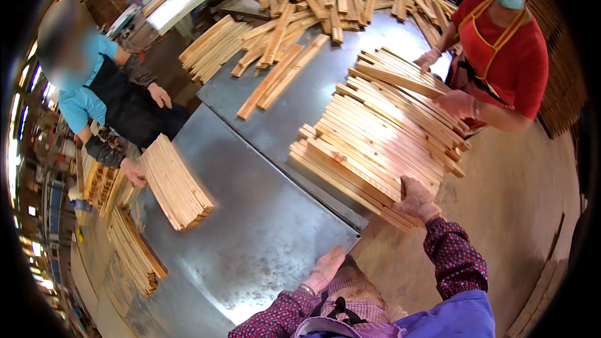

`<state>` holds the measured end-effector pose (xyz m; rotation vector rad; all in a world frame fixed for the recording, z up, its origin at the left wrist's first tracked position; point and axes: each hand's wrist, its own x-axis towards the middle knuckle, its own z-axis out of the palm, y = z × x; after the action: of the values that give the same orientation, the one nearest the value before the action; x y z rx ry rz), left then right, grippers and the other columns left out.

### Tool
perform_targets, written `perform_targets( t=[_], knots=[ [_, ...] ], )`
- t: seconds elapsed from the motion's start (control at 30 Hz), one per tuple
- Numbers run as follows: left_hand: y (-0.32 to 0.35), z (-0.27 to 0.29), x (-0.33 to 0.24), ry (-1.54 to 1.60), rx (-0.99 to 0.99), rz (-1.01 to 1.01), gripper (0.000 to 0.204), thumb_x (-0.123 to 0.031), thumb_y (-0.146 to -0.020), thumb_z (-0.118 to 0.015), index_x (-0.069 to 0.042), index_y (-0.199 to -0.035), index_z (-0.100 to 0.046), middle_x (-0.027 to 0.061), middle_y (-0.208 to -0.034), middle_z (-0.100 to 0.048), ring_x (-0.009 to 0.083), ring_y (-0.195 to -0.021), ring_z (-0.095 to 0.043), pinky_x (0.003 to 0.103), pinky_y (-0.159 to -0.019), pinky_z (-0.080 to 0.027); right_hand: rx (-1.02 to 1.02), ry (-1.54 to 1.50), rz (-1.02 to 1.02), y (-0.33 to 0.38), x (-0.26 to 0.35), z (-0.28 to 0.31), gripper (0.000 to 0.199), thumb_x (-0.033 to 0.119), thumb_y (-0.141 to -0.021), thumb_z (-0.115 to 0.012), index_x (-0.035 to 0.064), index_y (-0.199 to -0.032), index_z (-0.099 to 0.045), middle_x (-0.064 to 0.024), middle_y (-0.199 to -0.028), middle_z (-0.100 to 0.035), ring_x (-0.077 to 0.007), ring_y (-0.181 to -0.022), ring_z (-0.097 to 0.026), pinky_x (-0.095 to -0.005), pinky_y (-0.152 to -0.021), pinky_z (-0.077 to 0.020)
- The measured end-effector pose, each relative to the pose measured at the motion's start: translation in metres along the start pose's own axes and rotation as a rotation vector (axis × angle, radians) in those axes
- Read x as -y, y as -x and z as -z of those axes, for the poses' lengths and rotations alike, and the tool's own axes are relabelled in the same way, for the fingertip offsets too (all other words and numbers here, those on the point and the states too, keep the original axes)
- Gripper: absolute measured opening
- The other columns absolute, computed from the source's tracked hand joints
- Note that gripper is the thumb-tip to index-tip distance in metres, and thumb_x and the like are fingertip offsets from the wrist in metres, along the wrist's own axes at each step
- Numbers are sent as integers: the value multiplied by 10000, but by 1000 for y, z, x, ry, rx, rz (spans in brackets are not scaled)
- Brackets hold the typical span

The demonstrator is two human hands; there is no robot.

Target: The person repeatedly picks up small wooden planks from a metal table and stacks them into neat piles. Two other workers are visible in the background performing similar tasks. The person aligns the planks and organizes them into uniform stacks throughout the clip.

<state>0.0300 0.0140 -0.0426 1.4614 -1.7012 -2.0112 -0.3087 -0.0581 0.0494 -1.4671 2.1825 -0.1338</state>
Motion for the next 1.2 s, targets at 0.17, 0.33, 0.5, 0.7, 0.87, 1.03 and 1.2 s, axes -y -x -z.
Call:
perform_targets(
  t=[0.17, 0.33, 0.5, 0.7, 0.87, 1.03, 1.2],
  knots=[
    [40, 29, 18, 299, -201, 168, 492, -242, -1009, -546, 8, -1427, -470, 101, -1444, -512, 204, -1292, -485, 315, -1097, -377, 23, -340, 113, 21, 35, 4, 786, 341, -650, -794, -16, -1303, -542, -197, -1091, -669, -309, -1007, -651, -383, -897, -517],
    [42, 56, 45, 690, -406, 363, 535, -277, -990, -572, -33, -1452, -457, 30, -1414, -524, 160, -1207, -508, 321, -1012, -439, 209, -645, 76, 24, 154, -11, 708, 295, -679, -775, -22, -1275, -562, -214, -1061, -689, -304, -959, -678, -392, -866, -531],
    [17, 83, 73, 412, -470, 138, 538, -368, -983, -515, -33, -1403, -496, 157, -1268, -651, 279, -1150, -614, 350, -1005, -445, 207, -373, 29, -24, 274, -59, 749, 467, -669, -767, 76, -1280, -580, -165, -1152, -680, -316, -1087, -652, -408, -954, -493],
    [30, 142, 62, 69, -501, 111, 556, -462, -971, -470, -134, -1420, -500, 170, -1376, -568, 375, -1299, -500, 425, -1074, -402, 174, -387, 108, -137, 411, -115, 663, 439, -696, -738, 30, -1204, -617, -200, -1127, -683, -328, -1088, -654, -415, -941, -498],
    [24, 146, 123, 62, -599, 101, 538, -458, -973, -471, -128, -1394, -530, 147, -1299, -626, 360, -1202, -580, 426, -1012, -452, -76, -325, 80, -239, 517, -132, 581, 369, -685, -741, -20, -1107, -655, -217, -1076, -698, -345, -1044, -678, -409, -871, -547],
    [44, 160, 88, -33, -774, 40, 413, -456, -959, -537, -219, -1282, -635, 226, -1074, -682, 423, -997, -643, 488, -875, -516, -203, -63, 38, -311, 575, -166, 645, 382, -711, -736, 0, -1192, -541, -173, -1116, -683, -311, -1009, -691, -383, -827, -561],
    [36, 174, 89, 65, -714, 32, 415, -410, -966, -534, -136, -1258, -645, 217, -1114, -681, 394, -1021, -648, 464, -891, -516, -297, 160, 104, -313, 587, -195, 648, 378, -743, -688, -19, -1198, -454, -104, -1049, -630, -250, -893, -687, -344, -728, -558]
  ],
)
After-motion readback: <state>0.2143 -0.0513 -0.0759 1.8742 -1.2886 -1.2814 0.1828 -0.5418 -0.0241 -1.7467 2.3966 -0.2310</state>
